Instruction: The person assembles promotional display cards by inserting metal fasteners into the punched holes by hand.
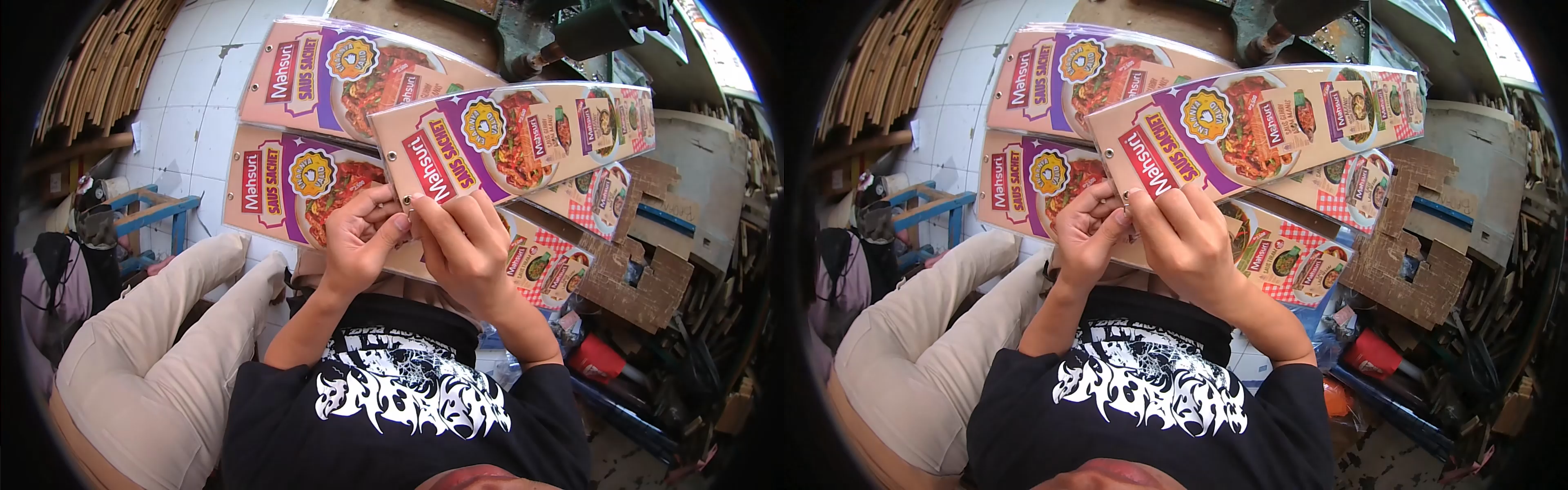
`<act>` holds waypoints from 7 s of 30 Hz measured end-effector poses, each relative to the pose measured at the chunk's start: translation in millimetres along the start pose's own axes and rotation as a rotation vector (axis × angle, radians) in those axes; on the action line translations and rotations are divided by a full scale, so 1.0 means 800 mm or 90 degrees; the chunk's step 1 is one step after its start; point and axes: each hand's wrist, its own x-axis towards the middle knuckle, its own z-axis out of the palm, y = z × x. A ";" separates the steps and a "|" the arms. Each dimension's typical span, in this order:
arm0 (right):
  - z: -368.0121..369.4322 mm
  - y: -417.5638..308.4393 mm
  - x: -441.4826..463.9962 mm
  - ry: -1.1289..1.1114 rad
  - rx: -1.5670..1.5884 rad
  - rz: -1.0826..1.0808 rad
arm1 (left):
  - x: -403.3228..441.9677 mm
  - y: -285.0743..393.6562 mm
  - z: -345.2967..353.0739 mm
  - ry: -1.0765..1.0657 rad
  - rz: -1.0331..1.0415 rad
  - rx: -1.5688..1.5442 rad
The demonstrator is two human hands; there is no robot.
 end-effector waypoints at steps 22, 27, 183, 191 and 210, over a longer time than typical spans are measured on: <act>-0.006 0.011 -0.019 0.197 0.526 0.326 | 0.000 0.005 0.008 0.201 0.077 0.140; 0.000 0.019 -0.017 0.188 0.565 0.374 | 0.018 0.022 0.003 0.265 0.339 0.356; -0.137 0.103 -0.214 0.501 -0.006 0.722 | 0.022 0.052 -0.032 0.269 0.267 1.022; -0.135 0.088 -0.223 0.437 -0.129 0.791 | 0.002 0.046 -0.058 0.406 0.203 1.145; -0.149 0.077 -0.212 0.604 -0.046 0.698 | 0.020 0.076 -0.101 0.481 0.201 0.853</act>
